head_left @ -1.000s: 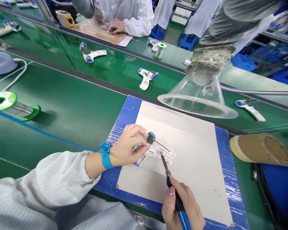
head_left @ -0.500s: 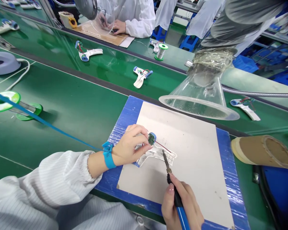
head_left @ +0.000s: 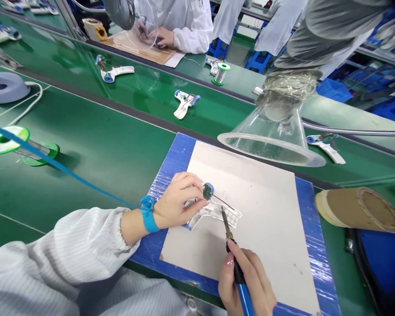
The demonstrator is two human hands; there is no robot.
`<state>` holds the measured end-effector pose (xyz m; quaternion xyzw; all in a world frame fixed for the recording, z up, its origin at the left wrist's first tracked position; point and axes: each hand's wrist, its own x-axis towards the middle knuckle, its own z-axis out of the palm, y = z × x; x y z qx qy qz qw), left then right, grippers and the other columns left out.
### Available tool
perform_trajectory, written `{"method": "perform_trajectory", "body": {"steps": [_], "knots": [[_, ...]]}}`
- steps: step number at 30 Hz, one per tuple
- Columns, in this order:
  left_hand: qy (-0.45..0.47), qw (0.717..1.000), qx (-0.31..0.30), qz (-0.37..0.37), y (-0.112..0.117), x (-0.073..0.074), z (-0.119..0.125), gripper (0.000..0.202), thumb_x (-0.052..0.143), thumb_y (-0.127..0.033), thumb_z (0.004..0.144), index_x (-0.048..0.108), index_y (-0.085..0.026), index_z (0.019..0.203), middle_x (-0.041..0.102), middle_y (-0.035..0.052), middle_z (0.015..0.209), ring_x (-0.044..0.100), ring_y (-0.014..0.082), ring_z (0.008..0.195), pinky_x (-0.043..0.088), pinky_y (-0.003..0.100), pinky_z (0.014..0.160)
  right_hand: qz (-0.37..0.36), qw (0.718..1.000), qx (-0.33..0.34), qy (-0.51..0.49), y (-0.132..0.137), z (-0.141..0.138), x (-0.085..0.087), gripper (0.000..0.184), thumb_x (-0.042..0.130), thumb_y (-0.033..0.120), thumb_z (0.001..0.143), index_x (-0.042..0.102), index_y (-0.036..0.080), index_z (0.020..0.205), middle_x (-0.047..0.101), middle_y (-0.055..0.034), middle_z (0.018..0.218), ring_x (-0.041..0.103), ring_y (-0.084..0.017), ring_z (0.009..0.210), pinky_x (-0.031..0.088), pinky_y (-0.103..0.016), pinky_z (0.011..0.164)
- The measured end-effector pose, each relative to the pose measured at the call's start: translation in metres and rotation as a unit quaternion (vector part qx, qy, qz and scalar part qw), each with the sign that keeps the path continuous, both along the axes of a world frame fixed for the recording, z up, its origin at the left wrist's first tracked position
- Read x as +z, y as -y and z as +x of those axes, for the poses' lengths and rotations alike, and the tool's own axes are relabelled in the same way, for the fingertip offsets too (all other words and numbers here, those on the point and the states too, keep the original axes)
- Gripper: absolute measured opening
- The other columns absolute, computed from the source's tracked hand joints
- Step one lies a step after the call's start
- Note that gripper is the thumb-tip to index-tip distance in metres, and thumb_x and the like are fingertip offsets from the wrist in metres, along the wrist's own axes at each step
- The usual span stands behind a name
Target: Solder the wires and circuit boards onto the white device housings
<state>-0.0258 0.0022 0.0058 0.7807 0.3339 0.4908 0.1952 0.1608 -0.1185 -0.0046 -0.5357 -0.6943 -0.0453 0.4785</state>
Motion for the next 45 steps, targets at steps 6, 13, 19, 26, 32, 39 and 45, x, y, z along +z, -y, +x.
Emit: {"method": "perform_trajectory", "body": {"steps": [6, 13, 19, 26, 32, 39, 45], "knots": [[0.084, 0.989, 0.019, -0.124, 0.001, 0.022, -0.010, 0.013, 0.062, -0.022, 0.094, 0.066, -0.017, 0.082, 0.072, 0.0014, 0.074, 0.067, 0.0125, 0.066, 0.052, 0.027, 0.070, -0.004, 0.999, -0.038, -0.025, 0.000, 0.000, -0.001, 0.039, 0.061, -0.003, 0.083, 0.069, 0.014, 0.116, 0.069, -0.0068, 0.088, 0.065, -0.014, 0.072, 0.052, -0.027, 0.061], [0.010, 0.984, -0.103, -0.143, -0.022, 0.029, -0.002, 0.039, 0.044, -0.015, 0.099, 0.061, -0.019, 0.134, 0.078, 0.0046, 0.093, 0.070, 0.0168, 0.096, 0.053, 0.032, 0.091, -0.069, 0.991, -0.092, 0.070, -0.008, 0.003, -0.014, 0.051, 0.060, 0.020, 0.095, 0.047, 0.020, 0.145, 0.072, -0.0065, 0.114, 0.072, -0.019, 0.096, 0.058, -0.027, 0.081], [-0.194, 0.948, -0.178, -0.177, -0.041, 0.033, 0.022, 0.008, 0.072, -0.014, 0.084, 0.079, -0.018, 0.083, 0.079, 0.0027, 0.082, 0.070, 0.0180, 0.086, 0.048, 0.030, 0.091, -0.172, 0.978, -0.112, 0.039, -0.008, -0.003, -0.023, 0.038, 0.046, 0.033, 0.102, 0.052, 0.025, 0.139, 0.069, -0.0051, 0.118, 0.068, -0.021, 0.106, 0.056, -0.031, 0.083], [-0.372, 0.905, -0.129, -0.158, -0.040, 0.078, 0.008, 0.013, 0.062, -0.006, 0.074, 0.067, -0.016, 0.066, 0.066, 0.0026, 0.064, 0.061, 0.0170, 0.066, 0.042, 0.026, 0.061, -0.145, 0.982, -0.057, 0.111, -0.009, 0.007, -0.029, 0.050, 0.046, 0.024, 0.101, 0.038, 0.027, 0.150, 0.068, -0.0063, 0.119, 0.064, -0.022, 0.112, 0.055, -0.031, 0.082], [-0.437, 0.862, -0.122, -0.225, -0.039, 0.080, 0.009, 0.012, 0.062, -0.010, 0.075, 0.064, -0.017, 0.065, 0.064, 0.0011, 0.059, 0.058, 0.0162, 0.059, 0.035, 0.026, 0.055, -0.146, 0.981, -0.040, 0.121, -0.010, 0.011, -0.032, 0.049, 0.041, 0.023, 0.102, 0.037, 0.023, 0.151, 0.066, -0.0068, 0.126, 0.061, -0.020, 0.118, 0.056, -0.028, 0.085], [-0.232, 0.897, -0.053, -0.373, -0.036, 0.041, 0.034, 0.013, 0.072, -0.018, 0.077, 0.075, -0.016, 0.065, 0.066, -0.0008, 0.052, 0.058, 0.0128, 0.052, 0.039, 0.022, 0.050, -0.102, 0.988, -0.062, 0.099, -0.014, 0.007, -0.024, 0.047, 0.052, 0.016, 0.097, 0.048, 0.022, 0.143, 0.070, -0.0053, 0.118, 0.068, -0.018, 0.108, 0.057, -0.026, 0.084], [-0.171, 0.918, -0.057, -0.354, -0.031, 0.029, 0.033, 0.012, 0.071, -0.016, 0.077, 0.083, -0.020, 0.078, 0.074, 0.0014, 0.062, 0.060, 0.0136, 0.058, 0.041, 0.023, 0.054, -0.082, 0.991, -0.092, 0.046, -0.008, 0.004, -0.012, 0.041, 0.056, 0.012, 0.094, 0.056, 0.022, 0.134, 0.073, -0.0029, 0.109, 0.071, -0.016, 0.099, 0.057, -0.025, 0.083]]}}
